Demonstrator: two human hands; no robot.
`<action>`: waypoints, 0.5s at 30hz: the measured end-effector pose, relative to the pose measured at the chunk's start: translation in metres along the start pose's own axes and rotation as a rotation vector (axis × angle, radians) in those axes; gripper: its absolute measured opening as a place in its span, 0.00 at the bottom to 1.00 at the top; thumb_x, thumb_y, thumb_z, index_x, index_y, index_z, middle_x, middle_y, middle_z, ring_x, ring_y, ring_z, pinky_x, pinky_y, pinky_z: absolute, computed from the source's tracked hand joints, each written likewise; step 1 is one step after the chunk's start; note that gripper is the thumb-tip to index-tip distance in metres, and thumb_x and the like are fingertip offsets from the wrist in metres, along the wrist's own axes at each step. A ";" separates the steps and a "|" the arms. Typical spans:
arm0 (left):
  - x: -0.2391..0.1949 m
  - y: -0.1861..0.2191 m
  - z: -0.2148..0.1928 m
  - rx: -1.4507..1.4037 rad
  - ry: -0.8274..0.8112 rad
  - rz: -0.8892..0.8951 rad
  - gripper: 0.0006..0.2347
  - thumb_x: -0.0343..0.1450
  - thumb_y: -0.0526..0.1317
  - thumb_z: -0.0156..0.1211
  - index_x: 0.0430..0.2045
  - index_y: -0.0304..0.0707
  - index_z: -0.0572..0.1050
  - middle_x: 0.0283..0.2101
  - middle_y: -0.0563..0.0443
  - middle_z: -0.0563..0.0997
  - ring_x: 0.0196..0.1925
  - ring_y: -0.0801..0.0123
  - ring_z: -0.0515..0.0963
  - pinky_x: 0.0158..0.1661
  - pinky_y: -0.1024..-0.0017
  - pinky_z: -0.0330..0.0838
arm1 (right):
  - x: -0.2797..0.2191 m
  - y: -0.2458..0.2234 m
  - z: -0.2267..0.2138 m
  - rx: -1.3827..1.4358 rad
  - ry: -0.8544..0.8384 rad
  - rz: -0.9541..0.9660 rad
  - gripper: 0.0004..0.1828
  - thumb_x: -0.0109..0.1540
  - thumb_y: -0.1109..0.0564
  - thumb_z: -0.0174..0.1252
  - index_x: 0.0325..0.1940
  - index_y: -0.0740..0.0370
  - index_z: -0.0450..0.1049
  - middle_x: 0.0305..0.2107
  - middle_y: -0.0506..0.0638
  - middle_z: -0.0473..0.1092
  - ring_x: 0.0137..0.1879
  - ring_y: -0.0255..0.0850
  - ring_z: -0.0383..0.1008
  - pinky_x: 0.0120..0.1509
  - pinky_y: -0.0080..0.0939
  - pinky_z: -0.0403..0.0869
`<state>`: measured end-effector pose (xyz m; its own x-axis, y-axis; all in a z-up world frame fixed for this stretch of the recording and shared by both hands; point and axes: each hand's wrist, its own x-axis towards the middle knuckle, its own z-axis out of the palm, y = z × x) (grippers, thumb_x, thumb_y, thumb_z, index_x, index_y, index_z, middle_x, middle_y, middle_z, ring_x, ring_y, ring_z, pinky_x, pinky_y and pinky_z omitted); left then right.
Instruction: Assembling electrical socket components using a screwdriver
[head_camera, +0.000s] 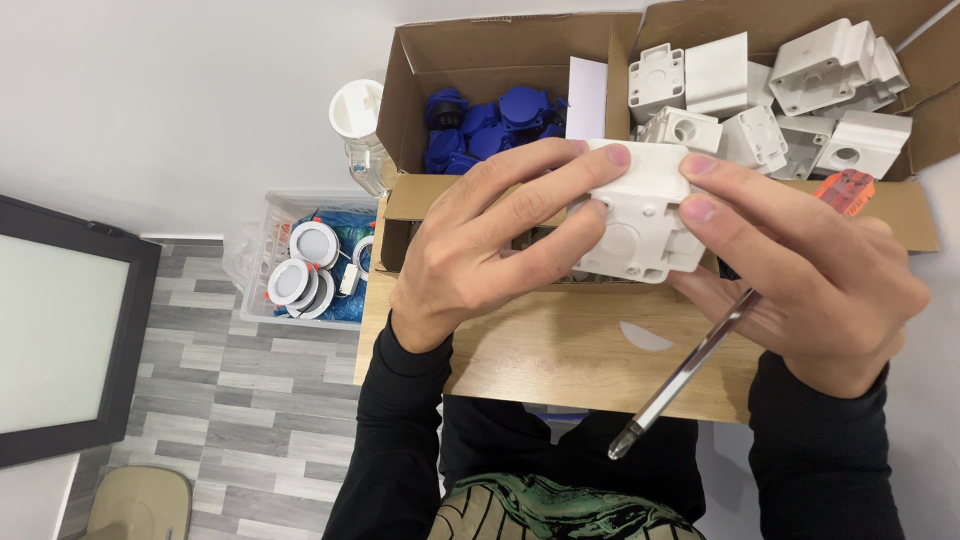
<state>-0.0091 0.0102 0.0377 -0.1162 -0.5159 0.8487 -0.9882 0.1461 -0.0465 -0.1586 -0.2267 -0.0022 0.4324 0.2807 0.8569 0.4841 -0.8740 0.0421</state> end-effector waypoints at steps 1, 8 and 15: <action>0.000 0.001 0.000 0.000 0.000 0.000 0.01 0.84 0.26 0.56 0.43 0.26 0.73 0.59 0.32 0.80 0.54 0.40 0.86 0.54 0.53 0.94 | 0.002 0.000 0.000 0.000 0.000 0.000 0.14 0.77 0.59 0.70 0.61 0.73 0.82 0.54 0.76 0.83 0.51 0.63 0.91 0.45 0.49 0.80; 0.001 0.000 0.000 -0.024 -0.011 -0.012 0.01 0.84 0.26 0.55 0.44 0.26 0.72 0.59 0.32 0.80 0.55 0.39 0.85 0.56 0.52 0.93 | 0.005 -0.001 0.000 0.028 0.004 -0.011 0.12 0.76 0.62 0.70 0.60 0.75 0.81 0.54 0.77 0.82 0.53 0.66 0.90 0.53 0.53 0.84; 0.001 0.001 -0.002 -0.040 -0.026 -0.027 0.02 0.85 0.28 0.52 0.44 0.25 0.72 0.59 0.31 0.79 0.56 0.37 0.84 0.57 0.50 0.91 | 0.009 -0.004 0.000 0.041 0.002 0.012 0.12 0.76 0.63 0.73 0.59 0.76 0.80 0.54 0.78 0.82 0.54 0.66 0.89 0.54 0.53 0.84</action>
<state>-0.0098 0.0112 0.0399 -0.0924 -0.5415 0.8356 -0.9863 0.1652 -0.0019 -0.1565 -0.2208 0.0047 0.4369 0.2699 0.8581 0.5095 -0.8604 0.0112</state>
